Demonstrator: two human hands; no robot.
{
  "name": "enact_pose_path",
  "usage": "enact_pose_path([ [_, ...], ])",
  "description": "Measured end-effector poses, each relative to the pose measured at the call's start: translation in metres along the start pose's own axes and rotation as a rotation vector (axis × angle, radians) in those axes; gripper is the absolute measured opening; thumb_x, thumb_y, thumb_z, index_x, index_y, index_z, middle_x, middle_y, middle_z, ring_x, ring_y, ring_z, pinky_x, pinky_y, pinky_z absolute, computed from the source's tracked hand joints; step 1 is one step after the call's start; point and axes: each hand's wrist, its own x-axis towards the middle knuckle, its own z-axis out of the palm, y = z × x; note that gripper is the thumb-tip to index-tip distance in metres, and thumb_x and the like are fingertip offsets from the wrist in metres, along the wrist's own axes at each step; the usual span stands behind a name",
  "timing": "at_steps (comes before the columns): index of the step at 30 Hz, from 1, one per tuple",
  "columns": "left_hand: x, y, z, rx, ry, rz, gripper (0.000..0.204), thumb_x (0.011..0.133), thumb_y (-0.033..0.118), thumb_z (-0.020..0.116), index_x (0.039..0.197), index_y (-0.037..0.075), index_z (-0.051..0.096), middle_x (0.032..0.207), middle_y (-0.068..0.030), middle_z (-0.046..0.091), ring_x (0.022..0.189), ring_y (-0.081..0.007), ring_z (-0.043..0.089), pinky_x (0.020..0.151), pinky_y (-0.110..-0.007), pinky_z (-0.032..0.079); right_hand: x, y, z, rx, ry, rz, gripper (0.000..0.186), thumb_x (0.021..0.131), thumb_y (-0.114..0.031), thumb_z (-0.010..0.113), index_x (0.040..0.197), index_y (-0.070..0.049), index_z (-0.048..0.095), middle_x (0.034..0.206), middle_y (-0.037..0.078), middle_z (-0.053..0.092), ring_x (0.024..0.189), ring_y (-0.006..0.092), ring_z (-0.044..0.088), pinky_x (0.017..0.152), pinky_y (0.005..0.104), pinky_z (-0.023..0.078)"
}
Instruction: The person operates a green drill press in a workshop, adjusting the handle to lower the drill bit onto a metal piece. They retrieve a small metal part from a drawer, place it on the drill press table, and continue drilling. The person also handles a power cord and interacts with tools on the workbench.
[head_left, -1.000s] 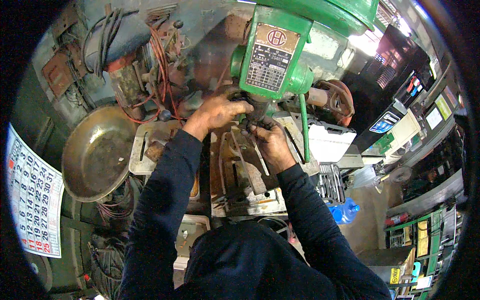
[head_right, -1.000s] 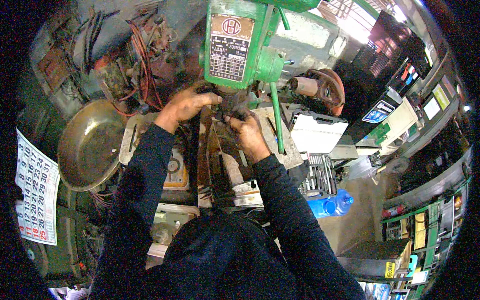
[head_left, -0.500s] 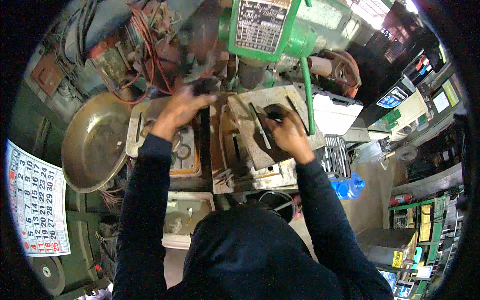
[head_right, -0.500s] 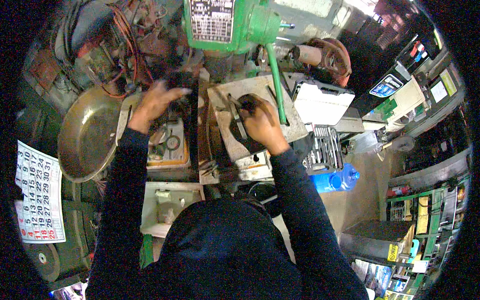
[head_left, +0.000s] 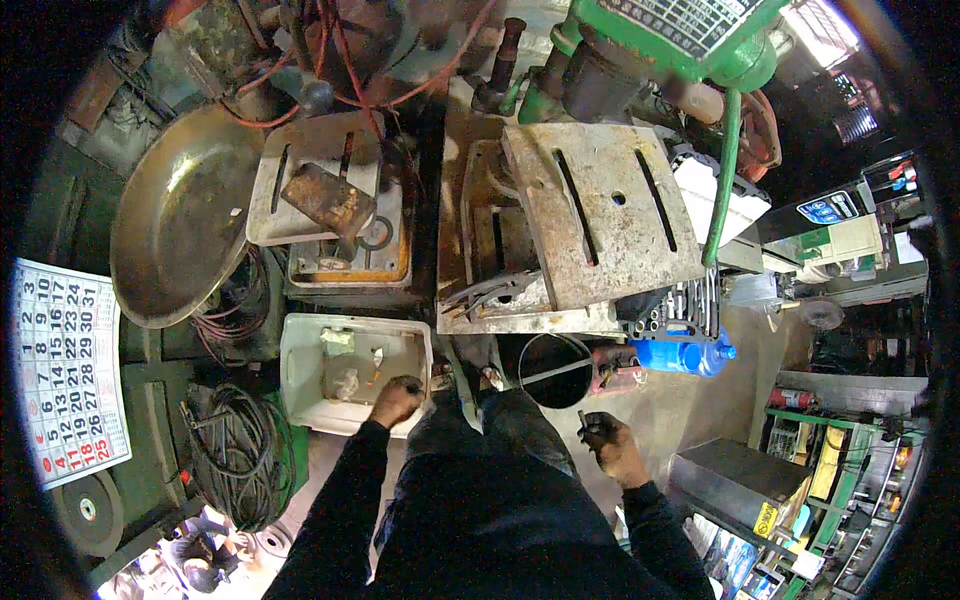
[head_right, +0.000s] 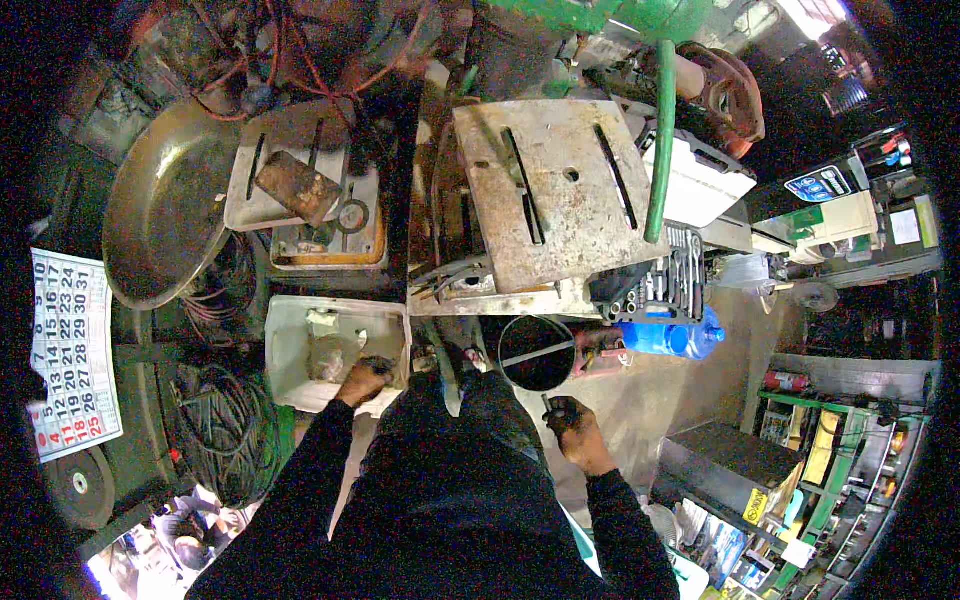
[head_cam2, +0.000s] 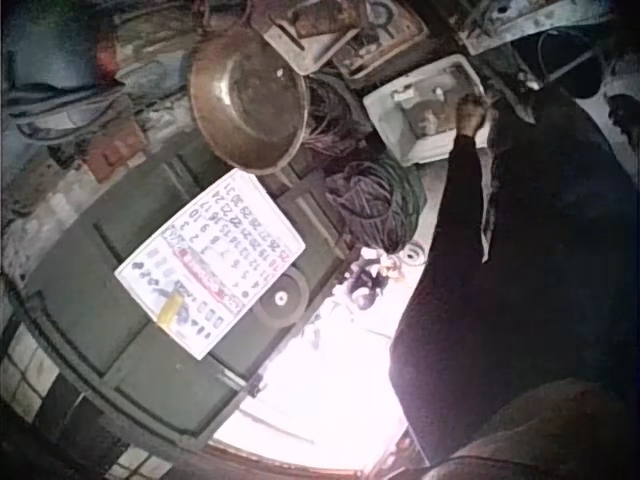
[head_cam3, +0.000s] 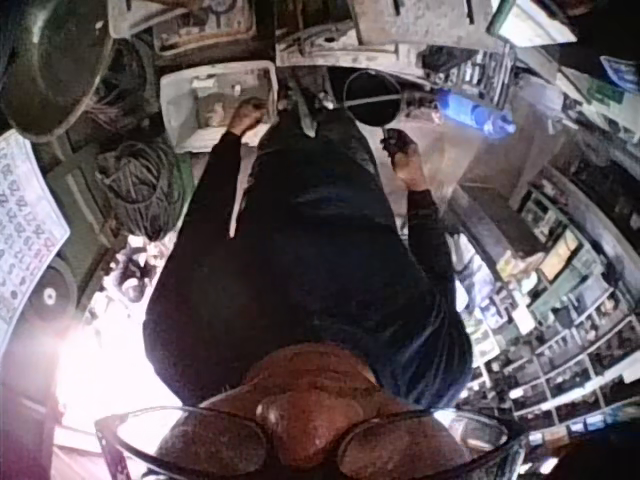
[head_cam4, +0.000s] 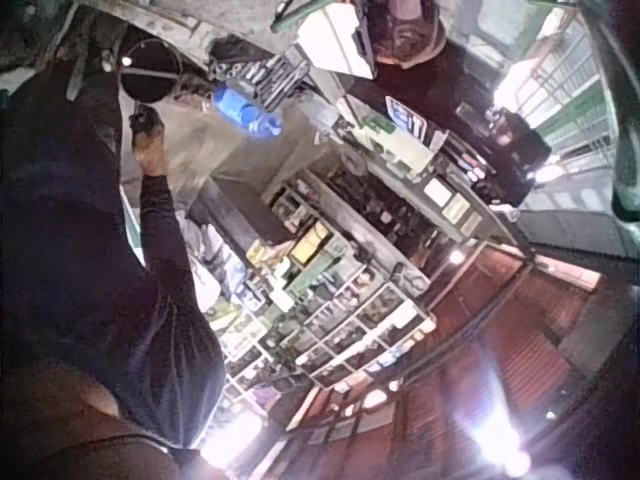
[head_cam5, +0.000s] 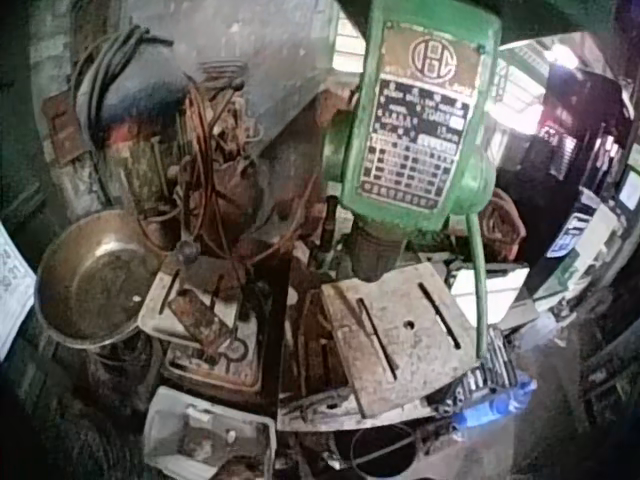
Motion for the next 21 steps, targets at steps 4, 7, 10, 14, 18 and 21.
enact_pose_path([
  [4,-0.014,0.029,0.031,-0.111,-0.016,-0.043,0.033,0.088,0.028,0.065,0.109,0.004,0.072,0.108,-0.0187,0.071,0.104,-0.0396,0.066,0.094,-0.045,0.053,0.0,0.051,-0.005,0.124,-0.024,0.199,0.035,0.094,-0.004,0.061,0.129,-0.002,0.065,0.095,0.004,0.071,0.081,0.011,0.063,0.07,0.0253,0.049],
  [7,-0.021,0.039,0.038,-0.017,-0.044,-0.017,0.032,0.087,0.026,0.066,0.11,0.005,0.071,0.106,-0.0189,0.071,0.102,-0.04,0.067,0.093,-0.046,0.054,0.009,0.079,-0.017,0.089,-0.111,0.237,0.034,0.095,-0.002,0.06,0.129,-0.002,0.065,0.096,0.004,0.071,0.081,0.0109,0.063,0.069,0.0247,0.049],
  [10,-0.02,0.048,0.039,0.207,0.053,0.014,0.033,0.086,0.028,0.066,0.109,0.004,0.07,0.105,-0.0196,0.072,0.102,-0.0404,0.068,0.091,-0.046,0.055,0.021,0.116,-0.032,0.055,-0.145,0.15,0.033,0.094,0.001,0.059,0.126,-0.001,0.065,0.094,0.004,0.071,0.078,0.0103,0.06,0.068,0.0252,0.048],
  [14,0.008,0.081,0.035,0.13,0.334,-0.183,0.038,0.082,0.019,0.073,0.116,0.003,0.067,0.118,-0.0206,0.067,0.108,-0.0411,0.065,0.094,-0.047,0.054,0.026,0.18,-0.055,0.023,-0.115,0.083,0.031,0.09,-0.003,0.065,0.12,-0.002,0.068,0.094,0.006,0.071,0.077,0.0118,0.059,0.07,0.0271,0.049],
  [18,0.071,0.133,0.02,0.333,0.509,0.096,0.049,0.077,0.015,0.075,0.123,0.005,0.063,0.133,-0.0174,0.059,0.124,-0.0385,0.055,0.109,-0.048,0.044,-0.003,0.238,-0.066,-0.498,-0.097,0.021,0.023,0.089,-0.011,0.071,0.11,-0.003,0.071,0.093,0.012,0.073,0.078,0.018,0.062,0.074,0.0344,0.052],
  [21,0.122,0.164,0.009,0.535,0.667,0.302,0.057,0.077,0.023,0.076,0.129,0.007,0.062,0.135,-0.0197,0.059,0.128,-0.0395,0.054,0.111,-0.048,0.044,-0.032,0.274,-0.062,-0.404,-0.12,0.207,0.018,0.089,-0.019,0.068,0.096,-0.002,0.07,0.091,0.018,0.072,0.081,0.0361,0.068,0.078,0.0419,0.056],
])
